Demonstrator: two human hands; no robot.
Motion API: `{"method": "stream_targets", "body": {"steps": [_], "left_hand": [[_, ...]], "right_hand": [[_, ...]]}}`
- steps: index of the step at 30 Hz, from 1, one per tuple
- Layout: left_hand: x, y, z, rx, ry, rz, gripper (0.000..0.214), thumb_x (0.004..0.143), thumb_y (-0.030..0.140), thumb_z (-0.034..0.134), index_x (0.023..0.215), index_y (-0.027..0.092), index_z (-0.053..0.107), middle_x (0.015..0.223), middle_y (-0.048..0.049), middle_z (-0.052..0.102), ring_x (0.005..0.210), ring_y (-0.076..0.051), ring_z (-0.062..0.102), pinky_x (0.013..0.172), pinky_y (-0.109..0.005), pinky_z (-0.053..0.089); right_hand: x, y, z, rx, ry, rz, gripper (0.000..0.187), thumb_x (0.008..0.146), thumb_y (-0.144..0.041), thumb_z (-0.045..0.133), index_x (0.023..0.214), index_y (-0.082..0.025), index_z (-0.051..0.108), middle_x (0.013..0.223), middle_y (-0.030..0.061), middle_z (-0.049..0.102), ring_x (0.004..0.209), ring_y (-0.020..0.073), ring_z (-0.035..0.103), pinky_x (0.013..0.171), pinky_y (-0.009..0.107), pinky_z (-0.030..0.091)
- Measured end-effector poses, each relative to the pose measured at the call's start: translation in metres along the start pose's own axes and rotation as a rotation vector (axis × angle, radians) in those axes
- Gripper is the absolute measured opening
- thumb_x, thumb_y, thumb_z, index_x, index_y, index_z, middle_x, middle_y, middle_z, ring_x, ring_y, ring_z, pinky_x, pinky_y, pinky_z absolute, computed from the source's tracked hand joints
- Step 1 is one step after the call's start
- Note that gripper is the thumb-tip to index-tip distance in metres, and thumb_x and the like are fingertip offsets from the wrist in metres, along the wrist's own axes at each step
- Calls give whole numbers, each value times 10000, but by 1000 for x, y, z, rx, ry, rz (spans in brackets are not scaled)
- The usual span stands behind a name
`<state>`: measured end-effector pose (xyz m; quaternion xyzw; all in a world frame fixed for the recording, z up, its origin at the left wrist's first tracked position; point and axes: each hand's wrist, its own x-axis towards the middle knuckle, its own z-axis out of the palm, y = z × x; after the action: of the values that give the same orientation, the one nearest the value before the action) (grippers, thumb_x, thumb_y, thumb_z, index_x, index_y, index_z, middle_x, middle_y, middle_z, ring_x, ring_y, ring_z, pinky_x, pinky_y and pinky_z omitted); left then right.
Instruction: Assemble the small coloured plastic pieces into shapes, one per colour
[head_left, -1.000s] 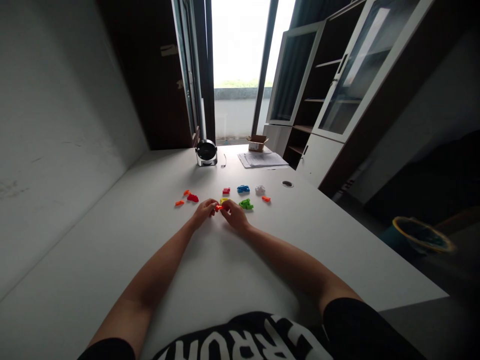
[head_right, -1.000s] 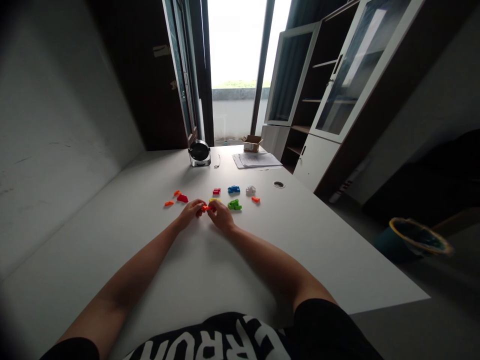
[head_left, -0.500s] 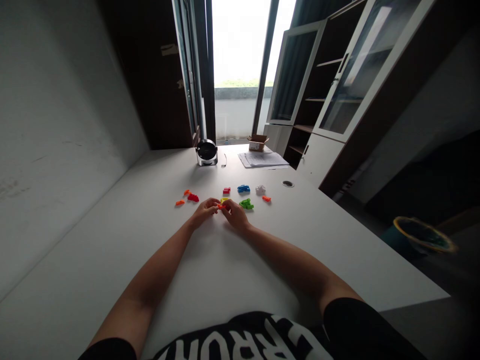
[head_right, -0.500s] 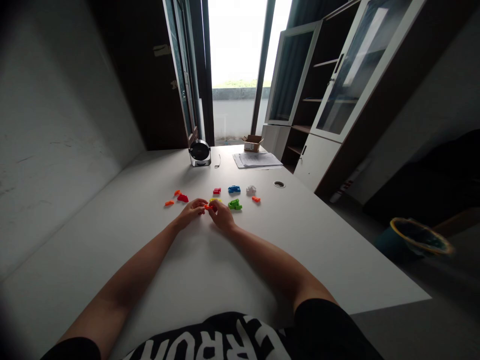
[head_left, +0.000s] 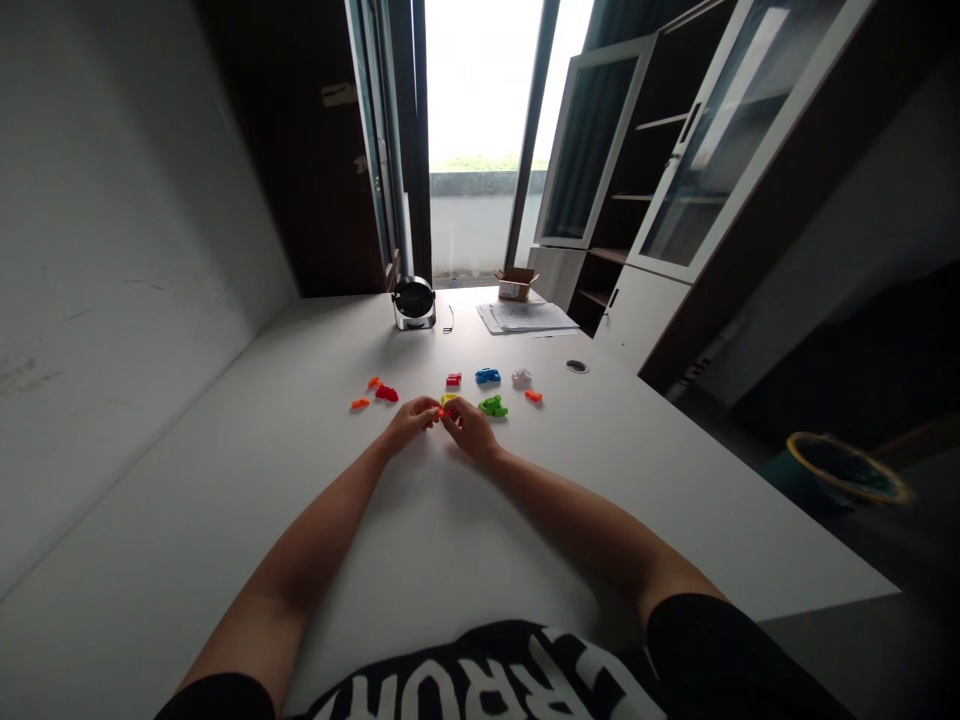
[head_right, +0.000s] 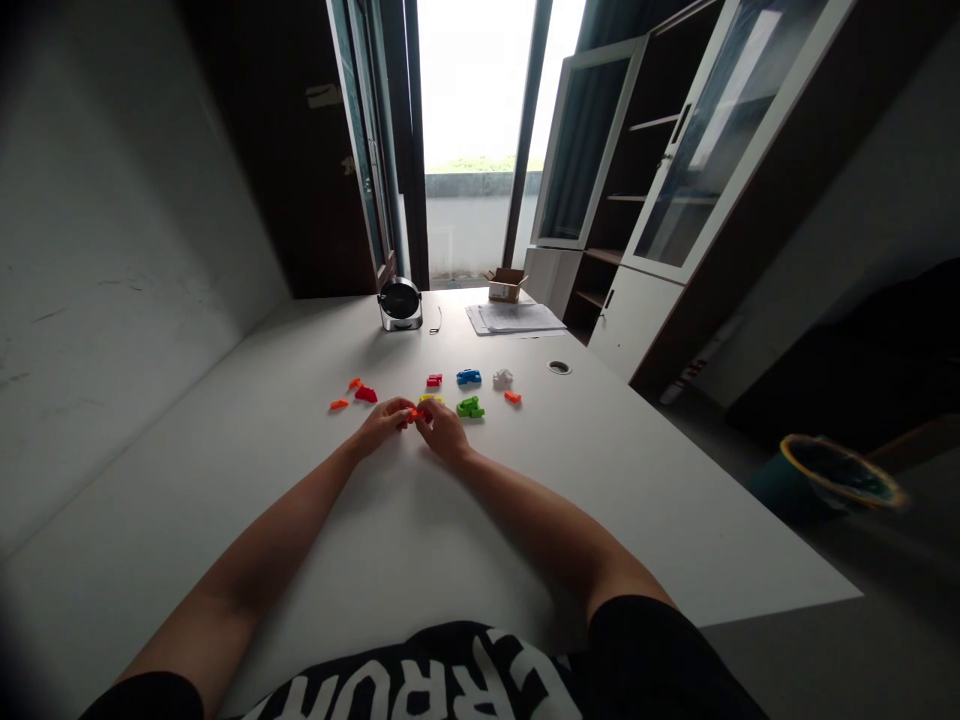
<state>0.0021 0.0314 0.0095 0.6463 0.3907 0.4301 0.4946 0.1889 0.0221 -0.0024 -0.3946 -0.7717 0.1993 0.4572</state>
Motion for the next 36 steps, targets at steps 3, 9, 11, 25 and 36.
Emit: {"method": "stream_targets", "body": {"steps": [3, 9, 11, 25, 36], "left_hand": [[0, 0, -1, -20, -9, 6, 233, 847, 328, 650, 985, 144, 683, 834, -40, 656, 722, -131, 567, 688, -269, 457], [-1, 1, -1, -56, -14, 6, 252, 823, 327, 678, 997, 145, 682, 857, -36, 657, 743, -133, 563, 700, -269, 445], [-1, 0, -1, -56, -6, 8, 255, 817, 327, 684, 999, 148, 682, 863, -35, 658, 753, -135, 566, 707, -271, 446], [0, -1, -1, -7, 12, 7, 335, 886, 446, 621, 1027, 150, 692, 880, -59, 680, 752, -156, 605, 723, -293, 471], [2, -6, -3, -56, -20, 1, 284, 859, 342, 652, 1067, 149, 673, 835, -42, 663, 731, -142, 582, 703, -282, 459]], "right_hand": [[0, 0, 1, 6, 8, 11, 120, 946, -330, 587, 959, -211, 605, 872, 21, 659, 718, 153, 583, 669, 264, 426], [0, 1, 1, -6, 9, 43, 150, 948, -360, 592, 977, -215, 619, 812, 0, 661, 661, 136, 568, 622, 246, 400], [0, 2, 2, -20, 11, 39, 146, 948, -357, 596, 978, -217, 624, 787, -6, 655, 644, 134, 561, 610, 244, 393], [0, 2, 1, -12, 18, -31, 102, 963, -306, 585, 994, -216, 619, 936, 39, 665, 740, 163, 592, 690, 292, 467], [0, 4, 1, -26, 39, -40, 96, 943, -283, 600, 1002, -211, 625, 966, 47, 651, 768, 169, 594, 707, 291, 471]]}}
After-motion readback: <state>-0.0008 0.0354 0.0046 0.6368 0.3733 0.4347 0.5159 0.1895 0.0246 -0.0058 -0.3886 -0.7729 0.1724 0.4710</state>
